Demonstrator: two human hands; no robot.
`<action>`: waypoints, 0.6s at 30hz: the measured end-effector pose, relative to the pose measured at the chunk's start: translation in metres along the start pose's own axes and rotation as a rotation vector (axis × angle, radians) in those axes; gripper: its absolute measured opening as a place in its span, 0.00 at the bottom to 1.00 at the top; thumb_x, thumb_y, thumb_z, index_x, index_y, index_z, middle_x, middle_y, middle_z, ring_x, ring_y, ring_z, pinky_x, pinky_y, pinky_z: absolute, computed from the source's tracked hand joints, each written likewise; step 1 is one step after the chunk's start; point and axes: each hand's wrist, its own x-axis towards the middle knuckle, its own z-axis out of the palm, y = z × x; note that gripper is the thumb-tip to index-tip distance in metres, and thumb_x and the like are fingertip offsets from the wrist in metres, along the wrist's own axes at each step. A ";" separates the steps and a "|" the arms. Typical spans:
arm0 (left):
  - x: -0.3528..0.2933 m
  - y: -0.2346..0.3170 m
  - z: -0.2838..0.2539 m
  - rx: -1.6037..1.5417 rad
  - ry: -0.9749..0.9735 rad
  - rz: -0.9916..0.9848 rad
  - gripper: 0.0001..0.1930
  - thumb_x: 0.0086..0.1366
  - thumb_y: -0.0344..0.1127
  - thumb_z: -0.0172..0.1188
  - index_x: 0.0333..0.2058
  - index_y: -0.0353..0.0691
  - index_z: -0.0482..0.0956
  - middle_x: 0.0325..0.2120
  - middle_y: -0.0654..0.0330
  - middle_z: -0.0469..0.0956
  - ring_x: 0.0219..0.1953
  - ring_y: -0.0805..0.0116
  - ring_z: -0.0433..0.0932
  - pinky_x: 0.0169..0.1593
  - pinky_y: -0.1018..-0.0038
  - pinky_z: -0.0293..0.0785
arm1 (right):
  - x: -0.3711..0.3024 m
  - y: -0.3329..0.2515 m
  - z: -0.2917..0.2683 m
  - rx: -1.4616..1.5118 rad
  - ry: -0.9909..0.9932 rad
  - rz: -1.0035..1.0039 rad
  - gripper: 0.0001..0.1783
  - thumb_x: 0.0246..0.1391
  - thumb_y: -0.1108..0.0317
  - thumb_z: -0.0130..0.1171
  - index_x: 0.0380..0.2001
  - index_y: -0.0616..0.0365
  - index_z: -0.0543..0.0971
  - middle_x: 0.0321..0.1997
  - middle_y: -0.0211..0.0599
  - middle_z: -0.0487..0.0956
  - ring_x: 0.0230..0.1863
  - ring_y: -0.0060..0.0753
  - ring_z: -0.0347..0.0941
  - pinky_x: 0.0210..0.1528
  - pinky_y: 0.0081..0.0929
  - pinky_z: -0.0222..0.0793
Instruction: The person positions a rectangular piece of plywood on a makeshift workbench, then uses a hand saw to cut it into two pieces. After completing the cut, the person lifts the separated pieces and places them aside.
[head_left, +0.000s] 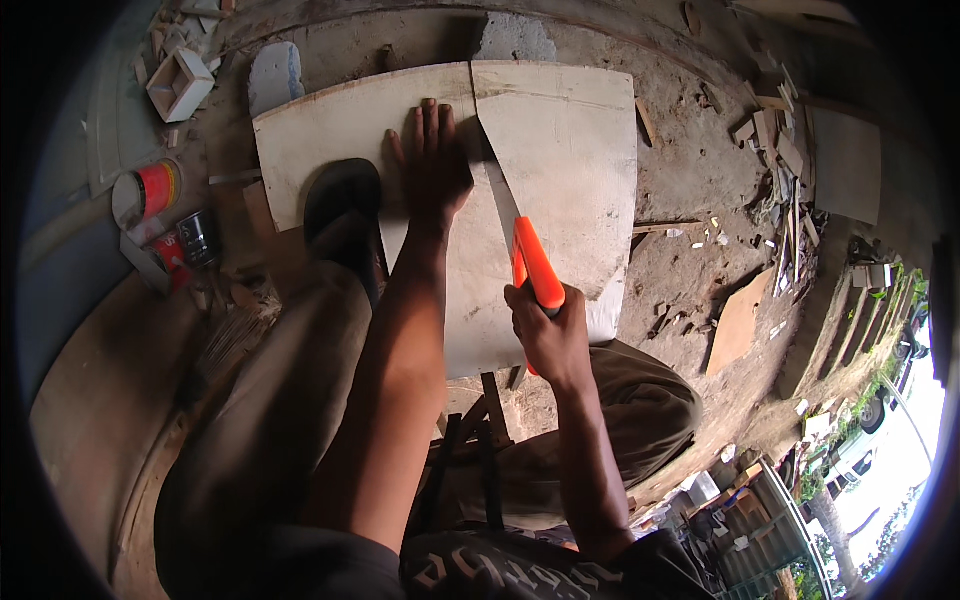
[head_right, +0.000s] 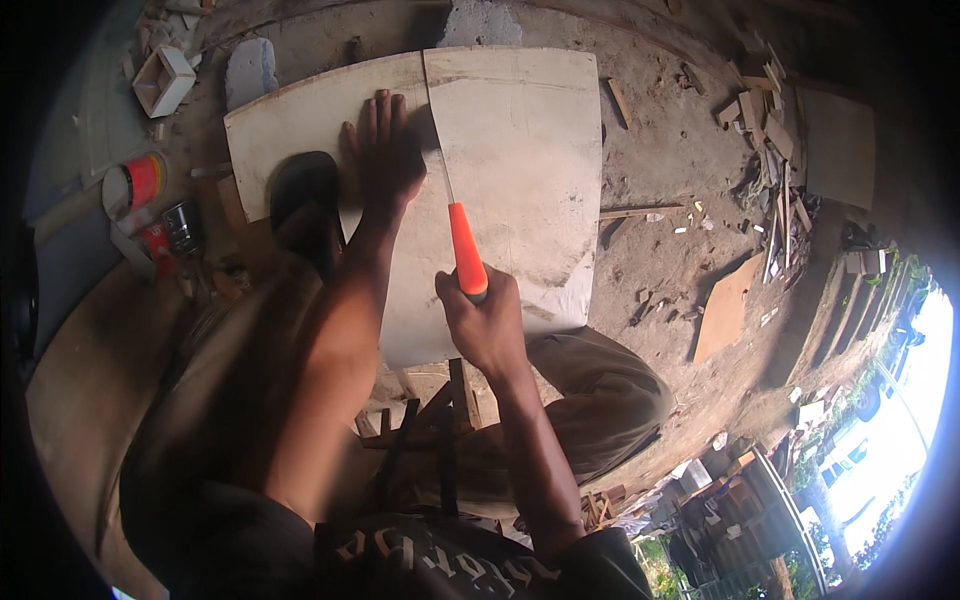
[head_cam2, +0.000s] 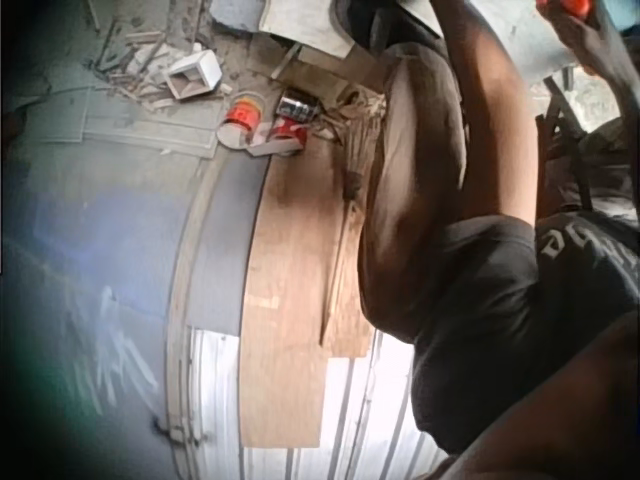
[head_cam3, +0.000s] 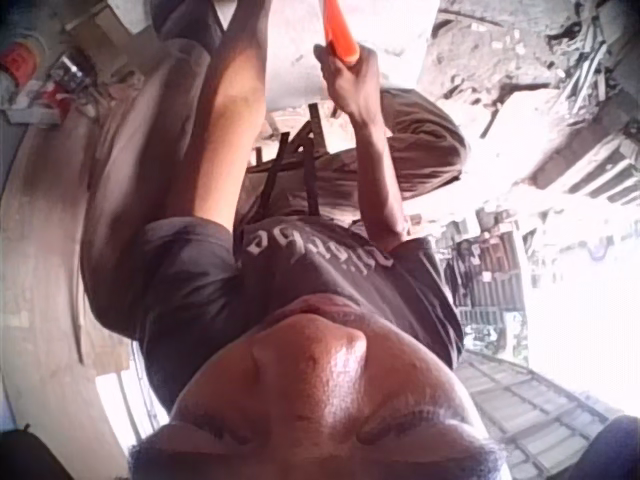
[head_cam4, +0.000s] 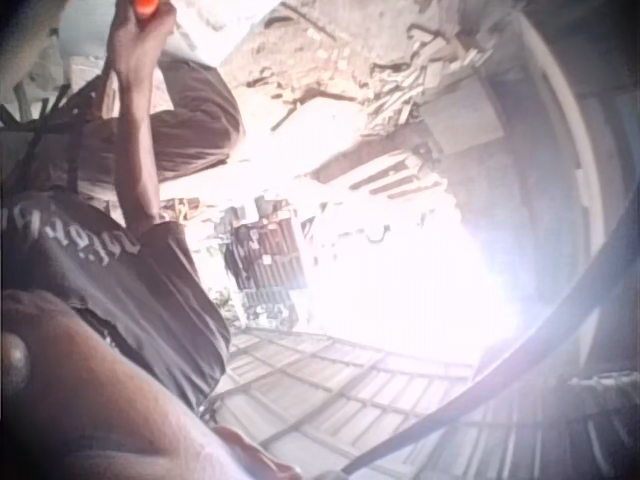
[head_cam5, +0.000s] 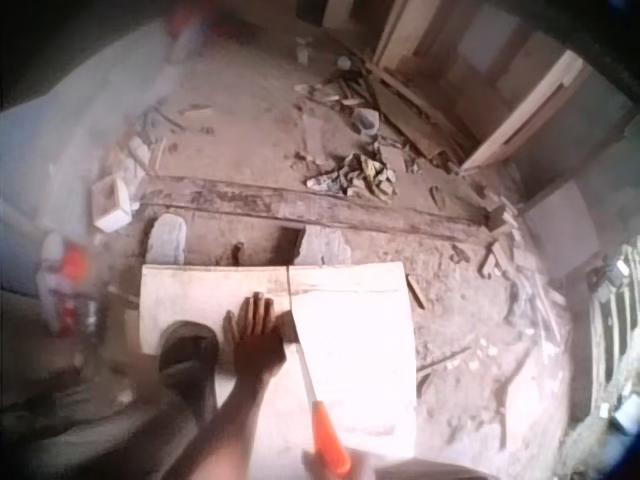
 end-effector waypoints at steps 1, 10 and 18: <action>-0.001 0.000 0.003 -0.001 0.018 0.001 0.33 0.67 0.41 0.45 0.70 0.47 0.52 0.73 0.59 0.47 0.75 0.62 0.43 0.71 0.42 0.31 | -0.017 0.004 -0.004 -0.008 -0.004 -0.018 0.17 0.54 0.68 0.58 0.17 0.64 0.68 0.13 0.28 0.66 0.20 0.16 0.59 0.22 0.27 0.58; 0.000 0.004 0.005 -0.158 0.184 0.046 0.31 0.68 0.46 0.44 0.68 0.44 0.57 0.71 0.58 0.53 0.74 0.61 0.48 0.71 0.44 0.32 | 0.006 0.053 0.004 0.179 0.031 0.051 0.17 0.53 0.68 0.60 0.15 0.61 0.68 0.13 0.25 0.66 0.19 0.15 0.58 0.22 0.24 0.57; -0.008 0.001 0.006 -0.172 0.201 0.051 0.29 0.69 0.43 0.42 0.67 0.42 0.59 0.71 0.56 0.54 0.73 0.60 0.49 0.71 0.42 0.32 | 0.032 0.024 -0.040 0.377 0.000 0.110 0.14 0.55 0.72 0.57 0.17 0.55 0.67 0.13 0.20 0.61 0.12 0.13 0.52 0.15 0.20 0.48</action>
